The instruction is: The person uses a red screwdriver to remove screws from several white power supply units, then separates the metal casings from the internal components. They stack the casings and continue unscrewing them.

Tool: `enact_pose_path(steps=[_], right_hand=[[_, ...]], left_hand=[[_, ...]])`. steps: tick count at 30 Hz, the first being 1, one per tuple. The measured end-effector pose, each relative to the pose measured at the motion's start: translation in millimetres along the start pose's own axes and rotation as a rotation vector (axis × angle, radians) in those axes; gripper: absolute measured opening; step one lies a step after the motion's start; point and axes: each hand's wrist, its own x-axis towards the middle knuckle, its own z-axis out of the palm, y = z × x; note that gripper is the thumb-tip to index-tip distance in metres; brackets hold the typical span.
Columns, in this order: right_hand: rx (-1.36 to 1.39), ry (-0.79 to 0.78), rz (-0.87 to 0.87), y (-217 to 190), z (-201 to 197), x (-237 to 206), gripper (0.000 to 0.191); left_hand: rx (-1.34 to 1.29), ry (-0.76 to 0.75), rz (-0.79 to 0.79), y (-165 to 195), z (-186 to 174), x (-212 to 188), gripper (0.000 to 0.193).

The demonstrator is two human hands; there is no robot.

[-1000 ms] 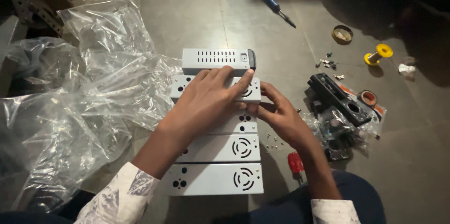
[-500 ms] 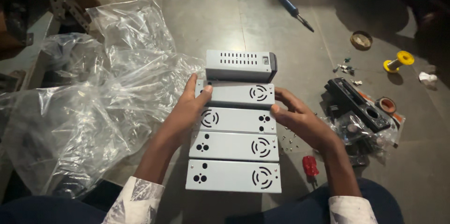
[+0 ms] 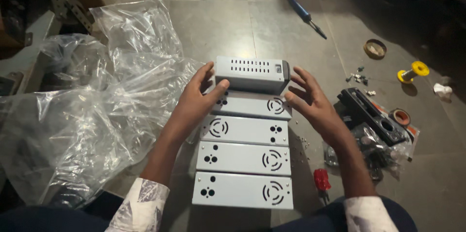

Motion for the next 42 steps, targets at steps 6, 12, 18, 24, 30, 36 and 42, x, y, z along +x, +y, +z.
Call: enact_pose_path(steps=[6,12,18,24,30,36,42], right_hand=[[0.089,-0.120,-0.049,1.0,1.7,28.5,0.078],[0.182,-0.059,-0.410,-36.0,-3.0,22.7,0.071],[-0.168,0.340,-0.746,-105.8,-9.2,-41.2,0.051],[0.124,0.468,-0.386,-127.6,19.7,-70.4,0.054],[-0.014,0.280,-0.257,-129.2,28.9,-57.9,0.062],[0.057,0.367,-0.208,-115.0,38.8,-49.9,0.058],[-0.022,0.392,-0.124,-109.8,41.0,-47.9,0.057]], left_hand=[[-0.137,-0.051,-0.058,9.7,-0.9,7.2,0.065],[-0.168,-0.003,0.276,36.8,-4.6,9.7,0.062],[0.000,0.122,0.575,103.9,-21.2,-29.9,0.047],[-0.096,0.046,0.530,133.1,-5.0,-62.5,0.068],[-0.134,0.169,0.491,121.7,15.8,-63.2,0.072],[-0.119,0.204,0.352,111.1,18.7,-53.7,0.073],[-0.074,0.205,0.322,108.3,15.5,-52.9,0.075]])
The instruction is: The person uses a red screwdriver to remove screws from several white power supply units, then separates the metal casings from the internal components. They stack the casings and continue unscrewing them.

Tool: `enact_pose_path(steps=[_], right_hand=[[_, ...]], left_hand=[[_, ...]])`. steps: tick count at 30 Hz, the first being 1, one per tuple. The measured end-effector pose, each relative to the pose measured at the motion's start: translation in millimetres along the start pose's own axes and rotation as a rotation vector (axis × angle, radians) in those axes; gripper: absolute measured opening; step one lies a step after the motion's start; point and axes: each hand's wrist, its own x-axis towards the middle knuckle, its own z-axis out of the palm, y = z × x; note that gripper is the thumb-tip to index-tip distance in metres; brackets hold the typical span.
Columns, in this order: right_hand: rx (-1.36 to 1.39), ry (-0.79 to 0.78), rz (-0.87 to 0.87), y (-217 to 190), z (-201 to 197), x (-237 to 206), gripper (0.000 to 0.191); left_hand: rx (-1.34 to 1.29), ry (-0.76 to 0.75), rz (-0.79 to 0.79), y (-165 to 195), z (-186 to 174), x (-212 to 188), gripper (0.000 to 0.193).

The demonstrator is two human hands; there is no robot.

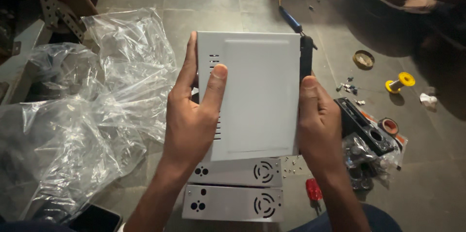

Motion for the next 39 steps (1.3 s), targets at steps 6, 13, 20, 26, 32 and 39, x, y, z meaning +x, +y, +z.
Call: enact_pose_path(steps=[6,13,20,26,32,39], right_hand=[[-0.044,-0.007,-0.016,4.8,-4.7,1.6,0.059],[-0.112,-0.014,-0.103,11.4,-9.7,3.3,0.058],[-0.095,0.081,0.130,38.8,-57.7,20.3,0.058],[-0.686,0.117,0.237,92.1,-114.2,38.0,0.050],[-1.164,0.147,0.390,153.8,-149.6,34.3,0.059],[-1.047,0.017,0.506,202.9,-169.2,54.3,0.076]], left_hand=[[0.027,-0.002,-0.019,1.6,-1.2,0.7,0.076],[0.009,-0.017,0.015,-2.8,-1.6,0.2,0.075],[0.041,0.007,-0.037,-4.6,-19.3,7.6,0.076],[-0.013,0.009,-0.029,-7.0,-14.9,6.1,0.071],[-0.058,-0.007,-0.087,-6.0,-10.0,4.8,0.071],[0.059,-0.036,-0.132,5.5,1.6,-7.7,0.071]])
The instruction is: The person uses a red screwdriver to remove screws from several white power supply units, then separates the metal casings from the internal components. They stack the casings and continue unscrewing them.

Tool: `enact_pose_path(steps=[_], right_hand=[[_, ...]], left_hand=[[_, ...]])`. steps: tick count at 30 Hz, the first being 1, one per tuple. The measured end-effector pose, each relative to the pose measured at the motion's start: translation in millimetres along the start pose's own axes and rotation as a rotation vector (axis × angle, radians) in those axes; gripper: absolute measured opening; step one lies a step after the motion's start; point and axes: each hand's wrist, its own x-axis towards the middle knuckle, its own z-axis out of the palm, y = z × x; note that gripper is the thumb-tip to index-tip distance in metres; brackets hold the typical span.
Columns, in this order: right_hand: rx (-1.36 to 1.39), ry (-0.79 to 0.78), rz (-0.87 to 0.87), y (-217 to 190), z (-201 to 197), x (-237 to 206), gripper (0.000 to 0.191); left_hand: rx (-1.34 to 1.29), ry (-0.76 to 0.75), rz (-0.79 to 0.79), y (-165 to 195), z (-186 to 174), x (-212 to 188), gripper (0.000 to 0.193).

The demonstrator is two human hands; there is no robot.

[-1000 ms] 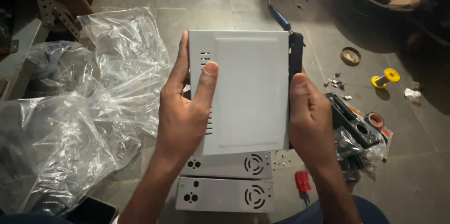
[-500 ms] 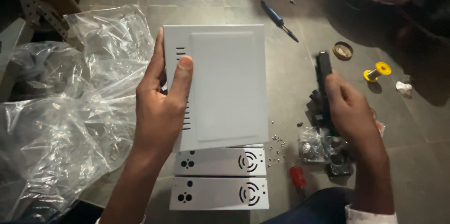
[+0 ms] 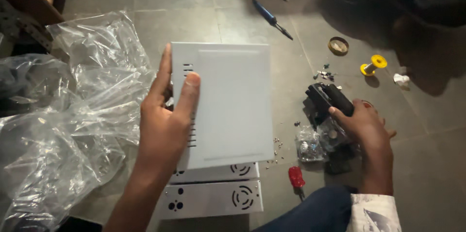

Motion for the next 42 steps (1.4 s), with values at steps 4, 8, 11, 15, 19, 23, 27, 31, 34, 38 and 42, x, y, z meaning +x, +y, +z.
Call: enact_pose_path(steps=[4,8,11,15,19,23,27,31,34,38,42], right_hand=[[0.043,-0.039,0.119,2.2,-3.6,-5.0,0.074],[0.119,-0.033,0.153,-6.8,-14.2,-15.7,0.071],[0.200,0.097,0.148,-10.2,-23.3,-21.9,0.071],[0.336,0.219,0.194,-11.6,-31.1,-25.3,0.067],[0.446,0.208,0.241,-13.3,-36.1,-27.9,0.060],[0.551,0.312,0.182,-15.5,-44.3,-33.9,0.052],[0.556,0.313,0.212,-19.6,-52.2,-39.9,0.049],[0.613,0.332,0.181,-22.5,-57.3,-42.2,0.046],[0.695,0.340,0.105,-26.0,-58.1,-42.0,0.044],[0.695,0.358,-0.007,-35.2,-56.1,-42.3,0.043],[0.724,0.342,-0.076,-43.3,-54.8,-43.4,0.041]], left_hand=[[-0.043,-0.046,-0.076,8.1,24.6,-11.5,0.073],[-0.067,-0.110,-0.138,14.7,55.0,-19.6,0.078],[0.057,-0.055,0.152,19.3,78.8,-19.1,0.066],[0.193,-0.171,-0.044,25.9,117.8,-5.2,0.077],[0.513,-0.243,-0.045,33.6,156.9,5.2,0.081],[0.576,-0.170,0.157,39.6,187.2,13.0,0.080],[0.574,-0.149,0.311,40.8,193.8,15.9,0.082],[0.573,-0.159,0.484,44.3,176.3,25.2,0.075],[0.533,-0.136,0.674,49.9,149.6,36.9,0.072],[0.551,-0.134,0.930,52.2,97.2,59.6,0.069],[0.692,-0.161,0.929,37.0,52.7,88.0,0.069]])
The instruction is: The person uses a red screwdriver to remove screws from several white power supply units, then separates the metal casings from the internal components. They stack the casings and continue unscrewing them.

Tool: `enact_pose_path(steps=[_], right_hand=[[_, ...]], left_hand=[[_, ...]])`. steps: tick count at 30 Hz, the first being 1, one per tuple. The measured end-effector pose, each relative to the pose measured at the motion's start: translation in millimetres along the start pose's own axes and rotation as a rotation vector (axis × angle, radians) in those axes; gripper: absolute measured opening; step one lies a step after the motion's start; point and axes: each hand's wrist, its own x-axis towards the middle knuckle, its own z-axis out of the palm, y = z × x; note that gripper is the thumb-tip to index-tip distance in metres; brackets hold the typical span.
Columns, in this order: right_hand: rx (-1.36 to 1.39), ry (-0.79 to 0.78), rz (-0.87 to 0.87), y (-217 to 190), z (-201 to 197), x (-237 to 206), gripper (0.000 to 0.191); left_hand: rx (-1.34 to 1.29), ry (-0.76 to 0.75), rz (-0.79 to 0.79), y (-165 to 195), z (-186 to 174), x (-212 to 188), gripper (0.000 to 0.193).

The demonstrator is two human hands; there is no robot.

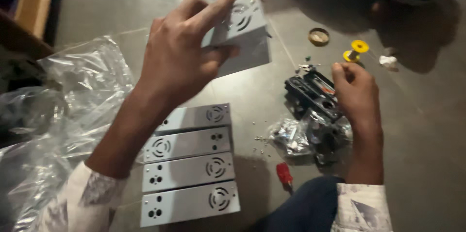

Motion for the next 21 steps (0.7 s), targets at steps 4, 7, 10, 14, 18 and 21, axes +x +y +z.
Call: enact_pose_path(steps=[4,7,10,14,18,21], right_hand=[[0.027,0.008,-0.108,-4.0,6.9,-0.7,0.038],[0.101,-0.025,-0.054,-8.0,14.3,0.8,0.037],[0.024,-0.030,-0.152,-11.5,19.8,0.0,0.036],[0.043,-0.074,-0.231,-18.5,26.0,-5.4,0.035],[0.099,-0.190,-0.238,-31.0,32.4,-12.8,0.036],[0.139,-0.287,-0.131,-42.5,40.5,-19.0,0.038]], left_hand=[[-0.079,-0.246,-0.278,-43.4,9.4,-15.7,0.061],[-0.130,-0.431,-0.464,-62.5,23.7,-32.7,0.062],[-0.143,-0.490,-0.426,-63.7,41.5,-52.5,0.064],[-0.123,-0.573,-0.417,-58.1,58.0,-69.1,0.069],[-0.148,-0.570,-0.362,-59.1,60.6,-73.6,0.067],[-0.157,-0.621,-0.365,-61.3,59.5,-74.9,0.066]])
